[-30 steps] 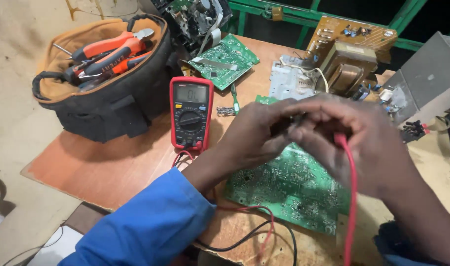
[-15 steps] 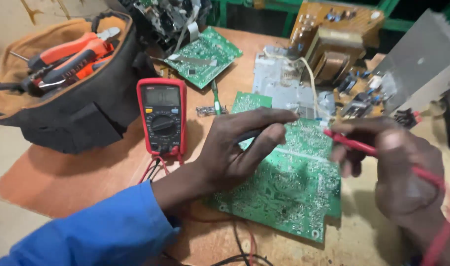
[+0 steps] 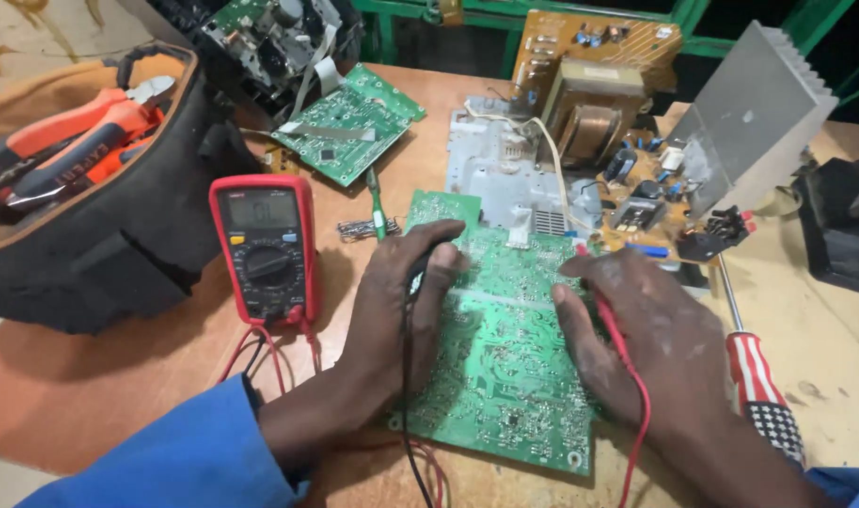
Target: Soldering a circuit board and testing components using a multimeter
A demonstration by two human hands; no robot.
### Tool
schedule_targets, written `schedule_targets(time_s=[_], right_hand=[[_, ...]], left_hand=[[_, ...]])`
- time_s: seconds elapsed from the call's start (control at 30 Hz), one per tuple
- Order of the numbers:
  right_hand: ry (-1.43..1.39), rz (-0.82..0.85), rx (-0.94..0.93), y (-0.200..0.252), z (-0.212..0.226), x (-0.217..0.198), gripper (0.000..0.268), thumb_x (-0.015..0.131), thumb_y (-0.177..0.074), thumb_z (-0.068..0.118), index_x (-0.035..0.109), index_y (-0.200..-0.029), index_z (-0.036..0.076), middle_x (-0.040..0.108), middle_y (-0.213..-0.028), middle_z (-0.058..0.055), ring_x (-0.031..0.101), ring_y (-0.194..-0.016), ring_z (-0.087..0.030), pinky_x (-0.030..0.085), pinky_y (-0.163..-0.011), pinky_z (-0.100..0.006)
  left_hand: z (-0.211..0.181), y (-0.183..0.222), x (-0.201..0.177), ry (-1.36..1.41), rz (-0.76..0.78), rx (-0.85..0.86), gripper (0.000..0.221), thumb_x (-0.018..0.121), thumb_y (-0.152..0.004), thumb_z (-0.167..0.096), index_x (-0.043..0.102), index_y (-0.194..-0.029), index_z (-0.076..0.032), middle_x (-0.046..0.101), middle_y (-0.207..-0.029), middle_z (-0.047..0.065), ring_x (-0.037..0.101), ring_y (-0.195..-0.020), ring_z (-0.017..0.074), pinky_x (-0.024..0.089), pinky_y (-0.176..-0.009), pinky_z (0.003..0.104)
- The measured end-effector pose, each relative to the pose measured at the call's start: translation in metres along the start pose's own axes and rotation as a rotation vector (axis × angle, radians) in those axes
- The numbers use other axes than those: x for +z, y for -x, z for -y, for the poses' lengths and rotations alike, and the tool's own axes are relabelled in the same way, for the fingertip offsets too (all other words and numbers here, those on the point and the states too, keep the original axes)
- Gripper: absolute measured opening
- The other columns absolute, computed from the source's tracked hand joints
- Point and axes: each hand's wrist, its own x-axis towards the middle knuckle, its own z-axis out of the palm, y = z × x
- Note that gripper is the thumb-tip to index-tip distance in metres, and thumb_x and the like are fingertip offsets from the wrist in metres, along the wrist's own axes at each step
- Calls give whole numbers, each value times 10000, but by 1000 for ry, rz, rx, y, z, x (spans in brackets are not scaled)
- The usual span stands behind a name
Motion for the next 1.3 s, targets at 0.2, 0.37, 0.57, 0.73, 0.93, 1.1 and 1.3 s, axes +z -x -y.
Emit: schedule_targets(time_s=[0.2, 0.37, 0.57, 0.73, 0.93, 1.1, 1.3], right_hand=[[-57, 181, 357, -5, 0, -3, 482, 739, -815, 488, 608, -1213, 250, 633, -1190, -25, 727, -893, -259, 532, -786, -470], [-133, 237, 528, -15, -1, -12, 522, 786, -801, 411, 594, -1239, 202, 608, -1241, -75, 726, -931, -233, 618, -791, -396], [-10, -69, 102, -13, -39, -5, 433, 789, -871, 385, 638, -1177, 118, 641, -1130, -114, 630, -1037, -321, 480, -863, -479], [259, -6, 226, -14, -33, -20, 465, 703, -956, 532, 710, -1262, 182, 683, -1082, -113, 652, -980, -336, 482, -878, -488], [-352, -72, 89, -10, -11, -32, 242, 539, -1073, 242, 705, -1125, 75, 756, -979, -92, 722, -702, -140, 594, -563, -261], [-378, 37, 227, -11, 5, -25, 242, 580, -1008, 258, 741, -1125, 120, 765, -986, -46, 698, -805, -165, 516, -695, -311], [-128, -159, 86, -7, -7, -20, 248, 601, -1055, 255, 689, -1188, 65, 732, -1208, -128, 694, -963, -272, 507, -806, -402]], left_hand=[[-15, -2, -6, 92, -32, -78, 465, 399, -1036, -415, 670, -1242, -98, 760, -951, 20, 672, -1036, 182, 501, -925, 347], [-25, -1, -13, 231, -68, -94, 456, 413, -1034, -431, 659, -1258, -120, 752, -941, 53, 737, -985, 168, 542, -864, 325], [-21, 0, -6, 175, 21, -34, 480, 400, -1044, -437, 653, -1278, -104, 792, -967, 27, 651, -1196, 232, 473, -1037, 384], [-11, 5, 1, 70, 20, 39, 418, 434, -1039, -383, 682, -1224, -103, 776, -952, 8, 671, -997, 214, 477, -897, 367], [-15, 7, -3, 74, 99, 264, 355, 473, -1065, -331, 638, -1236, -68, 722, -1076, 121, 640, -995, 285, 500, -889, 403], [-17, 6, 2, 45, 143, 220, 386, 433, -1058, -378, 667, -1160, -88, 748, -1029, 87, 628, -913, 268, 459, -823, 400], [-17, 4, -1, 72, 95, 50, 434, 399, -1037, -424, 690, -1129, -115, 714, -902, 63, 586, -874, 214, 424, -756, 370]])
